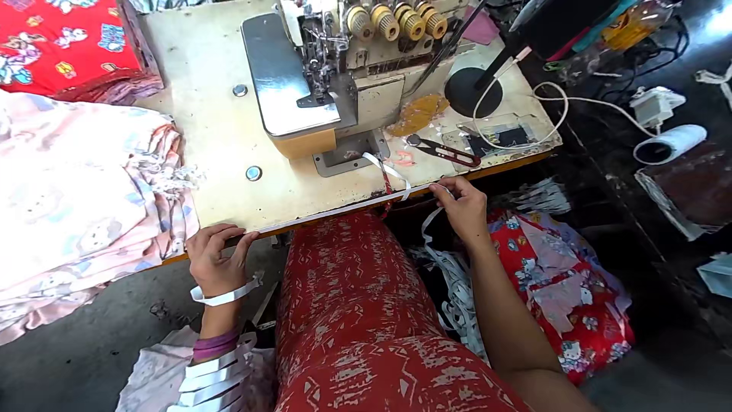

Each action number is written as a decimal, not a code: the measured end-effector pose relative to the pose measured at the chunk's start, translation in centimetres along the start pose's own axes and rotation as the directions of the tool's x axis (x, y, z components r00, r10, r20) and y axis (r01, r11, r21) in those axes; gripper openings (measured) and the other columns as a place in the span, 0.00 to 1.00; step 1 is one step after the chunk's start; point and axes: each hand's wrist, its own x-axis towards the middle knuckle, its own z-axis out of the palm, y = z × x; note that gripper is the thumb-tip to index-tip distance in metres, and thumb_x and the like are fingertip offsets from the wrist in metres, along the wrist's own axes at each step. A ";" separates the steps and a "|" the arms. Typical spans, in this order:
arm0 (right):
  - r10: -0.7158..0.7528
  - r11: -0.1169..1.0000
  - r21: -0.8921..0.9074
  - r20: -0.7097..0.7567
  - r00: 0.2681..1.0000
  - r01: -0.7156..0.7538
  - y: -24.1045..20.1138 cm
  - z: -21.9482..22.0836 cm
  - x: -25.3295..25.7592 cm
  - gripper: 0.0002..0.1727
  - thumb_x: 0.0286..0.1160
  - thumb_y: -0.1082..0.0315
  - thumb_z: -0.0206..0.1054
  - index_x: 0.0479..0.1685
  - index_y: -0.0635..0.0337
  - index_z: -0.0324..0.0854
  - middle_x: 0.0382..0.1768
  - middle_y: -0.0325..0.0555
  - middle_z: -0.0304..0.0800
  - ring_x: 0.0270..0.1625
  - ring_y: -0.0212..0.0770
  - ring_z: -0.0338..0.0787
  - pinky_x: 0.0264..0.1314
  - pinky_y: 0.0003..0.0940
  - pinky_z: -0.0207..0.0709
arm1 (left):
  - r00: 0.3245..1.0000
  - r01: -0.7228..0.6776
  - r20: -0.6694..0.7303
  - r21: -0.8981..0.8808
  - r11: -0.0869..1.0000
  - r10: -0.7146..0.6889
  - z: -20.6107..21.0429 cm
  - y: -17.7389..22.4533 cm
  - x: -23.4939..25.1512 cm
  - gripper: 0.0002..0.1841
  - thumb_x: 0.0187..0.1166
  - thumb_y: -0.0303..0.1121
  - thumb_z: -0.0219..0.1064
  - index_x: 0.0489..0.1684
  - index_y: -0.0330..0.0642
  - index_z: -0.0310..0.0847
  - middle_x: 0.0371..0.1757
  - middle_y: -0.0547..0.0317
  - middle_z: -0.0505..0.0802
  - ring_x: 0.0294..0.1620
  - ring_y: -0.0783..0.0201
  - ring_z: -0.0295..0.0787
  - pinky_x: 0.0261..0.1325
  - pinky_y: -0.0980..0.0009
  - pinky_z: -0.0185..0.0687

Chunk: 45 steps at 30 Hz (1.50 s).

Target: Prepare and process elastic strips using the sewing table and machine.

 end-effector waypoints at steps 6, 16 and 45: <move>0.059 0.995 0.085 -0.027 0.998 -0.056 -0.3 0.3 -0.1 0.11 0.76 0.69 0.73 0.50 0.68 0.85 0.37 0.48 0.91 0.33 0.30 0.90 0.41 0.27 0.86 | 1.000 0.002 0.012 0.004 1.000 -0.002 -0.1 0.0 0.0 0.19 0.69 0.38 0.78 0.37 0.24 0.90 0.48 0.31 0.91 0.57 0.39 0.84 0.66 0.51 0.73; 0.010 0.993 -0.113 -0.106 0.994 -0.022 -1.5 0.6 -0.4 0.11 0.76 0.67 0.72 0.46 0.69 0.90 0.44 0.59 0.93 0.46 0.51 0.91 0.54 0.51 0.82 | 0.994 -0.089 0.063 0.000 0.996 0.089 0.1 0.2 0.1 0.09 0.72 0.31 0.74 0.34 0.31 0.94 0.48 0.34 0.92 0.57 0.34 0.83 0.66 0.42 0.70; -0.459 0.881 0.456 0.756 0.468 0.128 -21.2 -2.3 2.7 0.05 0.71 0.76 0.73 0.38 0.58 0.93 0.21 0.26 0.89 0.16 0.14 0.73 0.18 0.09 0.64 | 0.661 0.157 0.710 -0.445 0.882 0.241 -6.4 18.3 10.7 0.07 0.79 0.30 0.72 0.35 0.34 0.92 0.19 0.68 0.90 0.16 0.85 0.78 0.22 0.87 0.75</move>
